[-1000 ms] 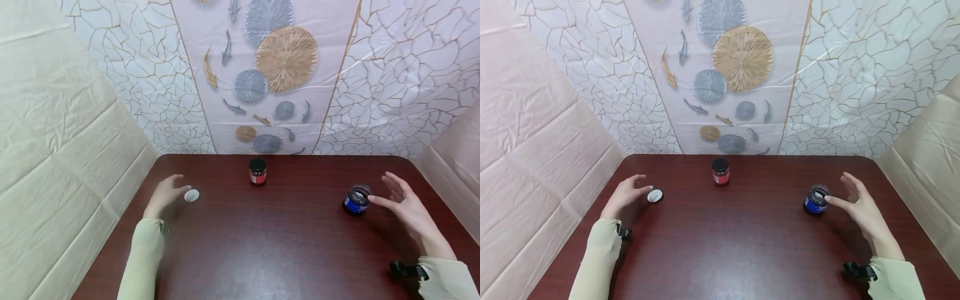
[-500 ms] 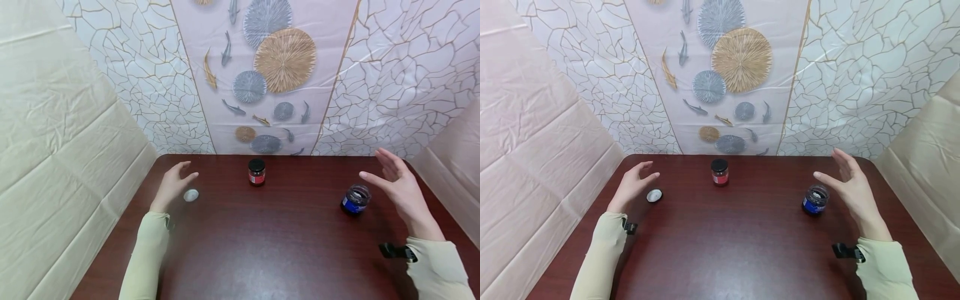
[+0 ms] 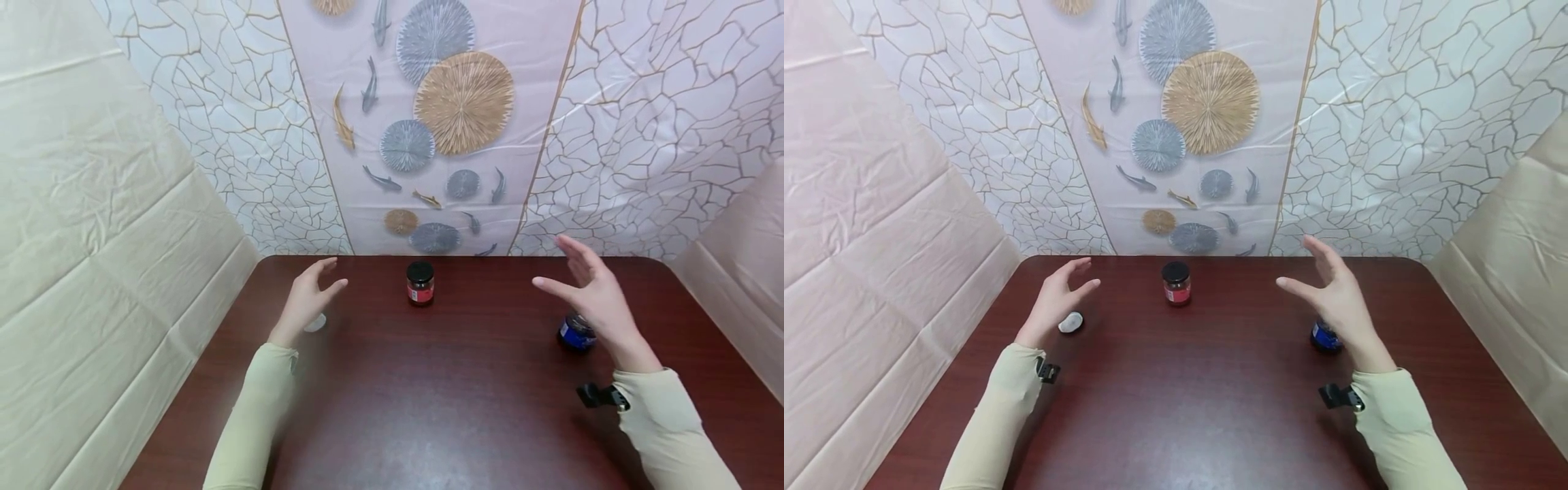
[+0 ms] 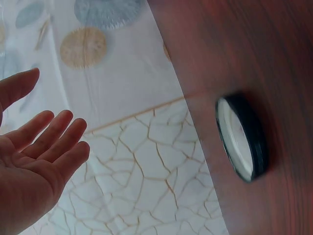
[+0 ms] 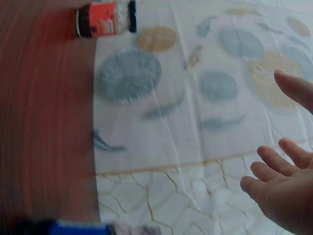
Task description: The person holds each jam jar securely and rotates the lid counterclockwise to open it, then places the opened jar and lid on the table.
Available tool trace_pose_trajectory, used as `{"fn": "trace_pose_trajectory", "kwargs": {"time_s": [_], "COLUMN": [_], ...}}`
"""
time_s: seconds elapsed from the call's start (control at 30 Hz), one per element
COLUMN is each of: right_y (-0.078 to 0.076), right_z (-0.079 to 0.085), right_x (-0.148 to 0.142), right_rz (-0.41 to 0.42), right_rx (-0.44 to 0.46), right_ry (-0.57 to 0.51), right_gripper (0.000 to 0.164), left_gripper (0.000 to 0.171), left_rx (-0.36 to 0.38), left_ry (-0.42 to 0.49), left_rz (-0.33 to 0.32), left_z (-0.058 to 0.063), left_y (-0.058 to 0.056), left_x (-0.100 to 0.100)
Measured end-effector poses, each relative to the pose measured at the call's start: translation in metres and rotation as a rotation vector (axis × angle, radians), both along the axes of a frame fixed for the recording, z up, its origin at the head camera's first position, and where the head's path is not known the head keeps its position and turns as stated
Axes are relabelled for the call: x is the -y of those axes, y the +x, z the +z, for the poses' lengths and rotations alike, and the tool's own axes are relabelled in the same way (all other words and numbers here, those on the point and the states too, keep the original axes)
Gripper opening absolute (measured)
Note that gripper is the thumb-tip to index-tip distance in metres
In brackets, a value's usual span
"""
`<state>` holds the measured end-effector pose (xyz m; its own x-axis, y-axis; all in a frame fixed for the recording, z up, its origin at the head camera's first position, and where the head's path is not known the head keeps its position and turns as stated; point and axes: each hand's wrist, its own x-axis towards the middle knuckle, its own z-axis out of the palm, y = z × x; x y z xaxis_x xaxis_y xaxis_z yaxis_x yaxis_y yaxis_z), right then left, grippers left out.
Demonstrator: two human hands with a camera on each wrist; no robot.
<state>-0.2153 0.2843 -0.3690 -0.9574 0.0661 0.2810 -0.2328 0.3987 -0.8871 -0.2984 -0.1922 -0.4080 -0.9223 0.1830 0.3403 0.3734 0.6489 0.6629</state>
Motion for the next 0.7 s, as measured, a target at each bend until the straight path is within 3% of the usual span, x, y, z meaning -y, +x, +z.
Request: {"fn": "trace_pose_trajectory", "kwargs": {"time_s": [0.23,0.7], "right_y": [-0.019,-0.052], "right_z": [-0.011,-0.030], "right_x": [0.026,0.067], "right_rz": [0.075,0.114], "right_rx": [0.071,0.033], "right_ry": [-0.026,-0.097], "right_gripper": [0.095,0.095], "left_gripper": [0.057,0.059], "left_rx": [0.013,0.011], "left_ry": [0.025,0.043], "left_rz": [-0.031,-0.077], "left_z": [-0.005,-0.010], "left_y": [-0.001,0.004], "left_x": [-0.018,-0.033]}}
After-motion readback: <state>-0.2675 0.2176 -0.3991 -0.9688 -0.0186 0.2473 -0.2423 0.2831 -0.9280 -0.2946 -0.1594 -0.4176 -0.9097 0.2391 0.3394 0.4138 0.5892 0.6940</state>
